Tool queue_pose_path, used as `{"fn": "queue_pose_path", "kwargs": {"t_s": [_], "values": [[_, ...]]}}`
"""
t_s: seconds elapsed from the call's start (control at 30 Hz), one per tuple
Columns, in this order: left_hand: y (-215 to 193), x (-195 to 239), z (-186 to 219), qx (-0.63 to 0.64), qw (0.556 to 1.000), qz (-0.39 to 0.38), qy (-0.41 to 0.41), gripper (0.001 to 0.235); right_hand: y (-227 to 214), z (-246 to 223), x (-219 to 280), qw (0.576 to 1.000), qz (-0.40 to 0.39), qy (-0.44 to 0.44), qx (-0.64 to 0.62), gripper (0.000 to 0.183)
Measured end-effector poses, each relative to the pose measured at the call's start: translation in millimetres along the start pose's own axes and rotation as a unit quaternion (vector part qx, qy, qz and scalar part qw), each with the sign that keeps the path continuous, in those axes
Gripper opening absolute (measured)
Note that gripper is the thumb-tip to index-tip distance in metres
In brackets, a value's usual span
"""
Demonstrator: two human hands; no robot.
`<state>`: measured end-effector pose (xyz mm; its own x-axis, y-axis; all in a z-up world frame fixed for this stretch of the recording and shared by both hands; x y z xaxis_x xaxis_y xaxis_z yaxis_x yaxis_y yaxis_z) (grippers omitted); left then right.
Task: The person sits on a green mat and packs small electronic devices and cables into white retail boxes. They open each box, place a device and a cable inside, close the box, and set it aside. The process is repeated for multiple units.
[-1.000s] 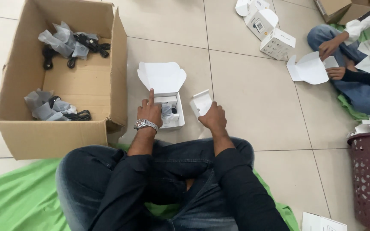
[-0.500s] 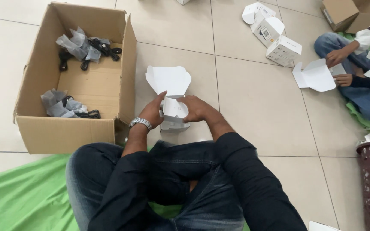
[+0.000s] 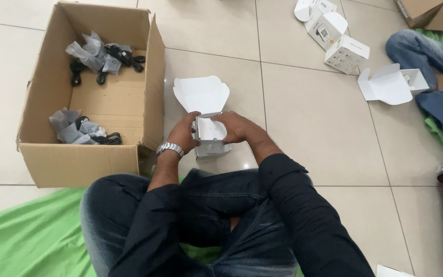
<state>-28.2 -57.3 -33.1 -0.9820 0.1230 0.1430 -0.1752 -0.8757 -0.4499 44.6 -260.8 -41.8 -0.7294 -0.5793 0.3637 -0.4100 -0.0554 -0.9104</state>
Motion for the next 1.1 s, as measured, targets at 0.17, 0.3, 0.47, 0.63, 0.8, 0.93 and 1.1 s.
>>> {"fn": "queue_pose_path", "kwargs": {"t_s": [0.17, 0.3, 0.47, 0.63, 0.8, 0.93, 1.1], "values": [[9, -6, -8, -0.013, 1.000, -0.007, -0.018, 0.095, -3, -1, -1, 1.000, -0.022, 0.006, 0.017, 0.102], [19, -15, -28, -0.093, 0.995, 0.017, 0.018, 0.097, -5, -13, -3, 0.998, -0.046, 0.015, 0.033, 0.100], [34, -24, -49, -0.158, 0.987, 0.023, -0.002, 0.091, 1, -26, -5, 0.996, -0.040, 0.022, 0.070, 0.093], [28, -19, -38, -0.188, 0.981, 0.013, -0.051, 0.092, 37, -24, -12, 0.988, -0.018, 0.029, 0.153, 0.084], [53, -46, -92, -0.081, 0.995, 0.059, 0.007, 0.088, 63, -17, -18, 0.970, 0.167, 0.008, 0.179, 0.070], [45, -55, -88, -0.036, 0.998, 0.049, -0.012, 0.089, 24, -39, 0, 0.984, 0.121, 0.050, 0.122, 0.076], [31, -61, -79, -0.017, 0.999, 0.051, 0.005, 0.096, 6, -38, -2, 0.991, 0.073, 0.071, 0.090, 0.086]]}}
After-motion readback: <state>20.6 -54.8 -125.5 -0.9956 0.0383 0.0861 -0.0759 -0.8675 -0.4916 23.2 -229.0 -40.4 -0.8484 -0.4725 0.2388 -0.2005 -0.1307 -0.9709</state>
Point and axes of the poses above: each hand's wrist, its own x-axis away from the middle knuckle, its own y-axis out of the palm, z = x × y, the point moved 2 cm from there along -x, towards the middle knuckle, and after that the axes turned 7 degrees about x, right-handed, at the moved point
